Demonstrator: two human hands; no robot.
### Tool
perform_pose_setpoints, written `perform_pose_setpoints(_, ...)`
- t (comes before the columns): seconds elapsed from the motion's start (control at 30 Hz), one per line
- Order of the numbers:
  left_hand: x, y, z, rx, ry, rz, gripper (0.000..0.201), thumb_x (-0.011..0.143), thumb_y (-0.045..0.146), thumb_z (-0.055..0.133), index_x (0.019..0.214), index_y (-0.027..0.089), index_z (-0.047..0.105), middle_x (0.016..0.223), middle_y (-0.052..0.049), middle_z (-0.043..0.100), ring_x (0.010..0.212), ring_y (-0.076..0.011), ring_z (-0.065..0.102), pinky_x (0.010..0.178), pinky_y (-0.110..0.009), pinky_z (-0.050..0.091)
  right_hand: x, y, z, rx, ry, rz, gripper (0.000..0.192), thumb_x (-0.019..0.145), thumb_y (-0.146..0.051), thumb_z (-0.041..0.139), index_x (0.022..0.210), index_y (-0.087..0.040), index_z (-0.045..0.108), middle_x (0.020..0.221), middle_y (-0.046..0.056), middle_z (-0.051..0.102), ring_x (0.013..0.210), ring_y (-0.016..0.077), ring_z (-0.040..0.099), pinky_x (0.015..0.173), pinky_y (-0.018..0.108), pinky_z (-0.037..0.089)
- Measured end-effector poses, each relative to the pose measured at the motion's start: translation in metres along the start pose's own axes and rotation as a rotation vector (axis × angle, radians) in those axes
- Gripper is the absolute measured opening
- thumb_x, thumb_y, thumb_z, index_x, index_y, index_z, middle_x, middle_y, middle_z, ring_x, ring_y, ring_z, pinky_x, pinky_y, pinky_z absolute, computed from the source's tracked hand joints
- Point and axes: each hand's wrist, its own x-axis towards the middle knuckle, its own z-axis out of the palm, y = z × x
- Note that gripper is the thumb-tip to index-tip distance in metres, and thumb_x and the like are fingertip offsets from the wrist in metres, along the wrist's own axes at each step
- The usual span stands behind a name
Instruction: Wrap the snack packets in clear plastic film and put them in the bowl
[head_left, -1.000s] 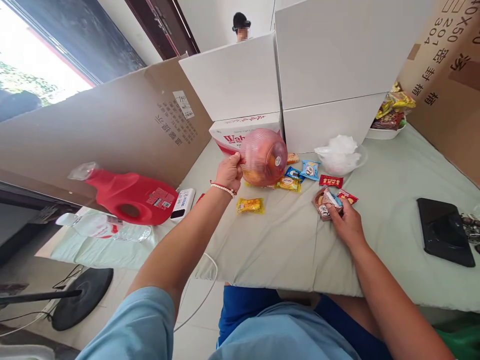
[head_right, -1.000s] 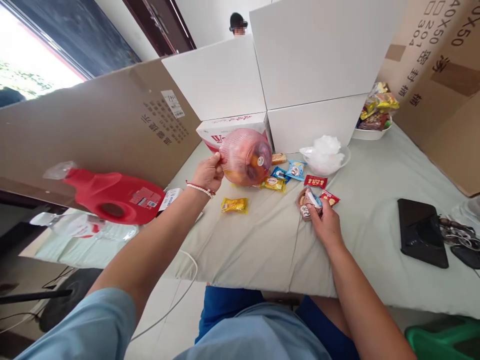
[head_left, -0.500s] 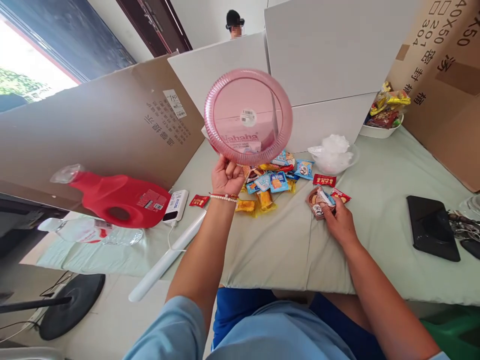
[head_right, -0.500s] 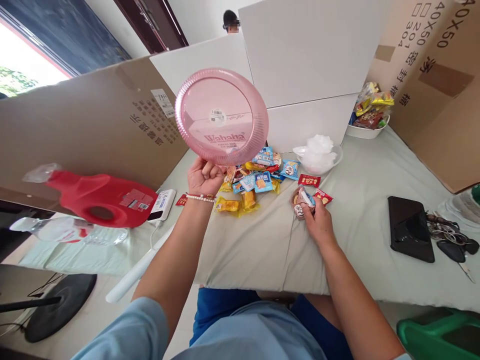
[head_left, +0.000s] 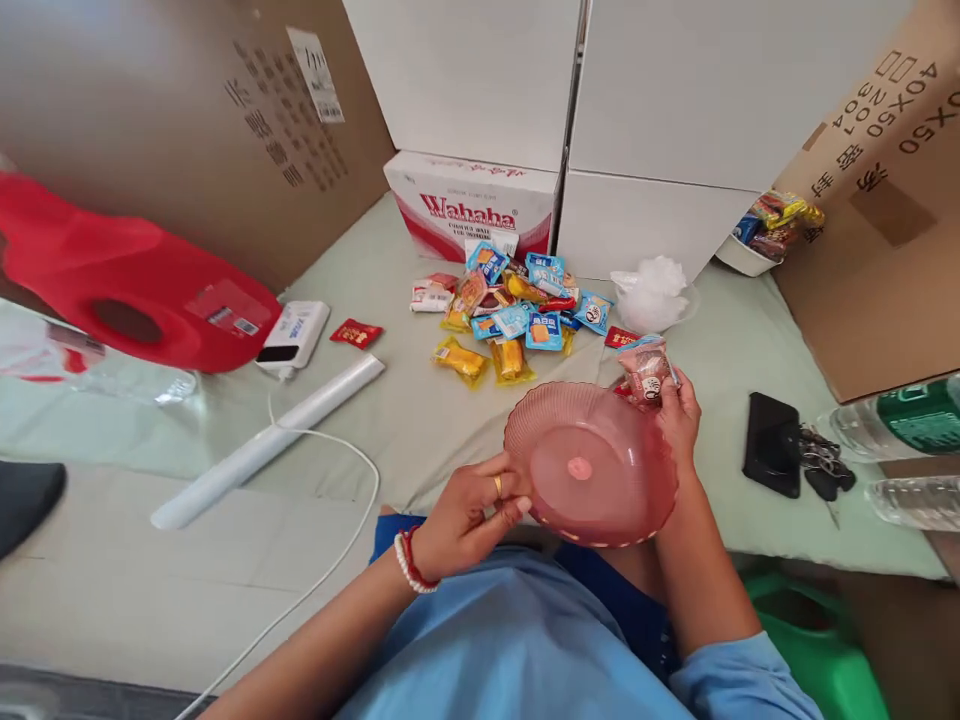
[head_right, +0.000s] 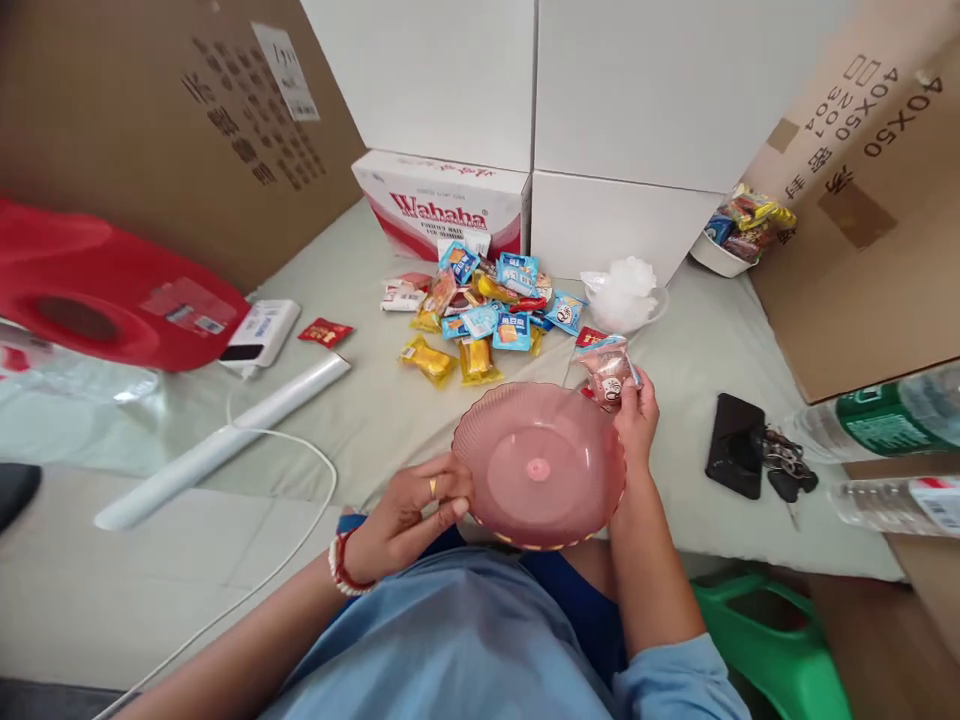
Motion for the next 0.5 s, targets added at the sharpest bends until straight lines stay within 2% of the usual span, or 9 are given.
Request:
perform_pose_setpoints(0.07, -0.011, -0.005, 0.006, 0.099, -0.085, 0.023, 0.027, 0.104, 0.026, 0.046, 0.086, 0.018, 0.064, 0.088, -0.006, 0.064, 0.079, -0.0145, 0.059, 0.074, -0.026, 0.047, 0.007, -0.017, -0.009, 0.161, 0.064, -0.022, 0.057, 0.080, -0.054, 0.073, 0.126, -0.022, 0.063, 0.119, 0.006, 0.070, 0.099, 0.0185, 0.068, 0.081, 0.031, 0.058)
perform_pose_setpoints(0.13, -0.020, -0.012, 0.010, 0.163, -0.130, 0.017, 0.028, 0.105, 0.025, 0.043, 0.087, 0.018, 0.063, 0.089, -0.006, 0.063, 0.079, -0.0145, 0.059, 0.075, -0.025, 0.047, 0.010, -0.042, -0.019, 0.237, 0.023, -0.063, 0.052, 0.078, -0.049, 0.079, 0.120, -0.022, 0.066, 0.118, 0.005, 0.070, 0.099, 0.0173, 0.068, 0.079, 0.028, 0.058)
perform_pose_setpoints(0.2, -0.025, -0.019, 0.013, 0.190, -0.141, 0.010, 0.028, 0.105, 0.025, 0.042, 0.087, 0.018, 0.063, 0.090, -0.005, 0.062, 0.079, -0.0143, 0.058, 0.074, -0.025, 0.047, 0.005, -0.070, -0.024, 0.160, -0.168, -0.044, 0.048, 0.080, -0.048, 0.081, 0.119, -0.023, 0.069, 0.113, 0.004, 0.071, 0.094, 0.0174, 0.069, 0.074, 0.027, 0.058)
perform_pose_setpoints(0.27, -0.027, -0.024, 0.015, 0.202, -0.128, 0.020, 0.027, 0.105, 0.024, 0.042, 0.087, 0.018, 0.062, 0.091, -0.006, 0.062, 0.080, -0.0143, 0.058, 0.075, -0.025, 0.048, -0.006, -0.091, -0.022, -0.018, -0.469, 0.078, 0.046, 0.082, -0.049, 0.081, 0.119, -0.024, 0.069, 0.103, 0.004, 0.073, 0.084, 0.0178, 0.069, 0.066, 0.027, 0.057)
perform_pose_setpoints(0.37, -0.026, -0.027, 0.017, 0.220, -0.113, 0.049, 0.026, 0.105, 0.023, 0.043, 0.089, 0.019, 0.063, 0.093, -0.006, 0.064, 0.084, -0.0148, 0.061, 0.077, -0.026, 0.050, -0.027, -0.094, -0.003, -0.315, -0.932, 0.231, 0.045, 0.086, -0.053, 0.077, 0.118, -0.024, 0.067, 0.088, 0.001, 0.073, 0.070, 0.0166, 0.066, 0.059, 0.025, 0.052)
perform_pose_setpoints(0.43, -0.027, -0.028, 0.018, 0.246, -0.120, 0.065, 0.023, 0.105, 0.023, 0.044, 0.095, 0.019, 0.065, 0.097, -0.007, 0.066, 0.087, -0.0151, 0.063, 0.080, -0.026, 0.052, -0.038, -0.080, 0.015, -0.545, -1.102, 0.159, 0.038, 0.093, -0.052, 0.068, 0.116, -0.022, 0.067, 0.087, 0.002, 0.074, 0.072, 0.0177, 0.066, 0.062, 0.026, 0.050)
perform_pose_setpoints(0.5, -0.031, -0.029, 0.018, 0.310, -0.093, 0.086, 0.020, 0.104, 0.022, 0.046, 0.107, 0.020, 0.065, 0.108, -0.008, 0.067, 0.092, -0.0154, 0.066, 0.081, -0.027, 0.054, -0.045, -0.063, 0.029, -0.842, -1.107, -0.026, 0.030, 0.099, -0.044, 0.059, 0.115, -0.021, 0.069, 0.098, 0.005, 0.077, 0.085, 0.0209, 0.069, 0.073, 0.029, 0.051)
